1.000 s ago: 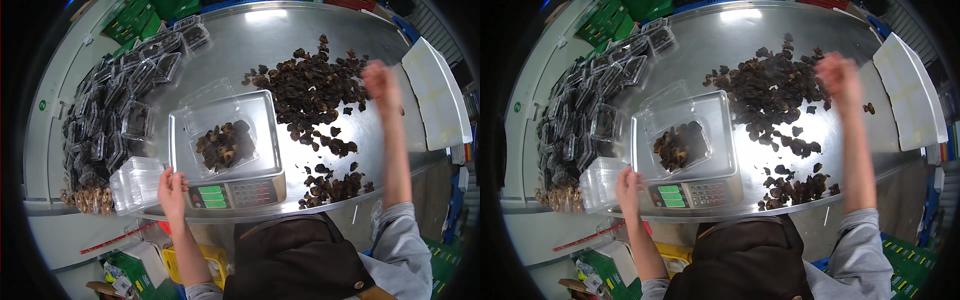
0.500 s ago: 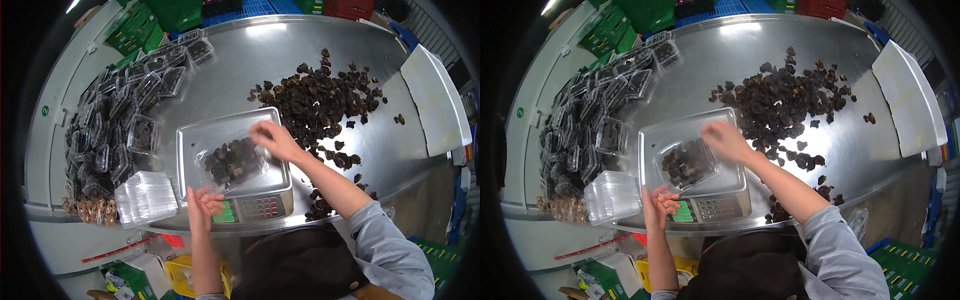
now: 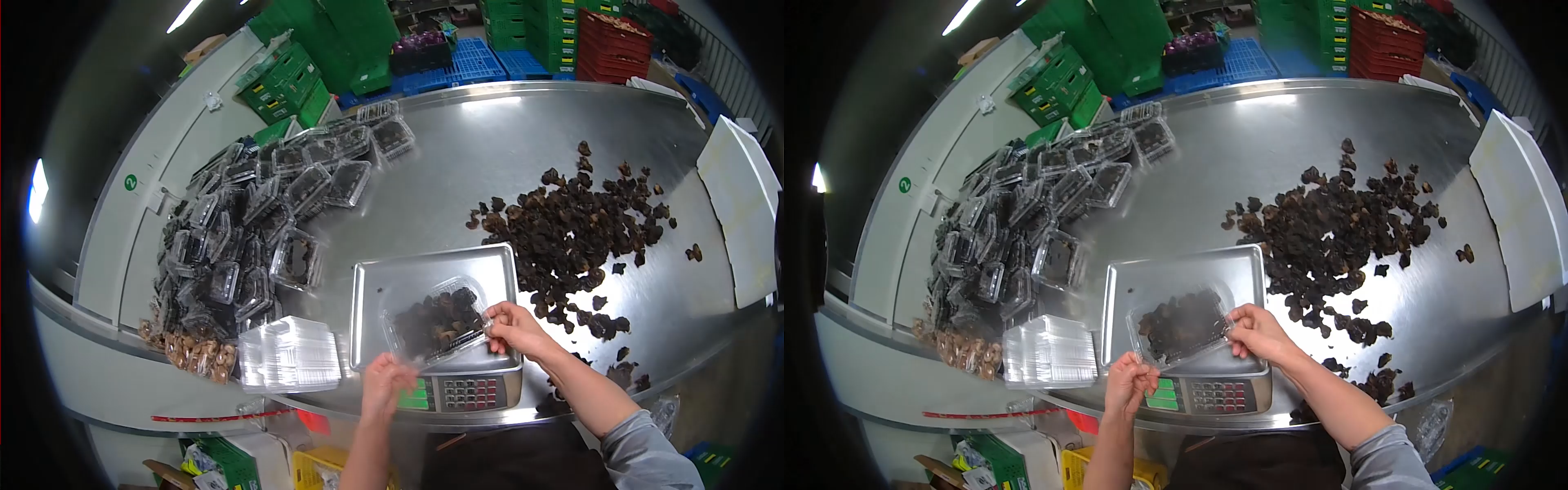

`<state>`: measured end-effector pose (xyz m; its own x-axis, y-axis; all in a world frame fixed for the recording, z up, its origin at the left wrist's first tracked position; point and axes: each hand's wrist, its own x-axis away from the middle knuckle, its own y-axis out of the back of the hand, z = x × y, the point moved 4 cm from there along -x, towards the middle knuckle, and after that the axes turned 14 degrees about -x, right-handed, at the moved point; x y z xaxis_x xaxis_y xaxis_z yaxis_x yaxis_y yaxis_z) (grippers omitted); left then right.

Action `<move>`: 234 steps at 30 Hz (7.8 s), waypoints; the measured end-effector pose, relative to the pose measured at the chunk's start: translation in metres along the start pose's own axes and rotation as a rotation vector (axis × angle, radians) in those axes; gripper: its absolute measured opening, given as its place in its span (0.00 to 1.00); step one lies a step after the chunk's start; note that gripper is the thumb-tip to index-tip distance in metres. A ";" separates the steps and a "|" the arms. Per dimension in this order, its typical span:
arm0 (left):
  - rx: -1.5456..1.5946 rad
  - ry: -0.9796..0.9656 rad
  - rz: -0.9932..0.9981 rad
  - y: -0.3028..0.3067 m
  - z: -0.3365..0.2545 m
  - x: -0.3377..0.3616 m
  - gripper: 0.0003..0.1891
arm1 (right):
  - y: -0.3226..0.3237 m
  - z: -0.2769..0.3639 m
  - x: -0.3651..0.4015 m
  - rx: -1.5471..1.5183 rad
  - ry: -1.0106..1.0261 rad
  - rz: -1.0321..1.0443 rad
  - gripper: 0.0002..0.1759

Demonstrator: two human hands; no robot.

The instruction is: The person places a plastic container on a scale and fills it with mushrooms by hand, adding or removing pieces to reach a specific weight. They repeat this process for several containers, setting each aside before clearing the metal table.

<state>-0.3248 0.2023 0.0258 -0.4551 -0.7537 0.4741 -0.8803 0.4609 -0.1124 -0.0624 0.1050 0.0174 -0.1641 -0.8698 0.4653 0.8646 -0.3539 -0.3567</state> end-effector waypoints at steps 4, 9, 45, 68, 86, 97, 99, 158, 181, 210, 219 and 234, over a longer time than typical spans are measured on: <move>0.108 -0.153 0.016 0.017 -0.044 -0.025 0.05 | -0.013 0.017 0.005 -0.212 0.077 0.093 0.24; 0.104 -0.514 -0.189 0.044 -0.152 -0.111 0.09 | -0.016 0.025 0.011 -0.188 0.069 0.127 0.21; -0.984 -0.760 -1.388 0.192 -0.064 0.057 0.14 | 0.027 -0.065 0.119 -0.190 0.054 0.042 0.14; -1.057 -0.476 -0.183 -0.302 0.066 -0.096 0.44 | 0.180 0.046 -0.064 1.270 0.578 -0.179 0.35; -1.158 -0.683 -0.161 -0.310 0.045 -0.070 0.41 | 0.272 0.062 0.032 0.930 0.598 -0.426 0.40; -1.578 -0.398 0.164 -0.312 0.080 -0.055 0.59 | 0.202 0.004 0.053 1.261 0.397 -0.065 0.60; -1.575 -0.453 0.096 -0.311 0.088 -0.061 0.57 | 0.203 0.005 0.041 1.085 0.343 -0.163 0.60; -1.693 -0.535 -0.357 -0.038 -0.100 -0.121 0.07 | -0.021 0.060 0.043 0.505 0.718 -0.075 0.11; -0.976 -0.111 -0.278 0.091 -0.029 0.092 0.06 | -0.109 0.077 -0.057 1.221 0.886 0.093 0.10; -0.498 -0.547 -0.040 -0.043 -0.092 -0.042 0.08 | -0.088 0.075 -0.039 0.342 0.507 0.220 0.11; -0.450 -0.305 -0.281 0.025 -0.079 0.008 0.11 | -0.094 0.094 -0.071 0.504 0.532 0.084 0.10; -1.299 0.106 -0.161 0.188 0.207 0.159 0.14 | -0.117 0.113 -0.100 0.963 0.590 -0.022 0.13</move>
<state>-0.5899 0.0723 -0.1005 -0.2928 -0.8294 0.4758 -0.1267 0.5269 0.8405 -0.0930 0.2727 0.1042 -0.1620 -0.9833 -0.0828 0.8227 -0.1810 0.5390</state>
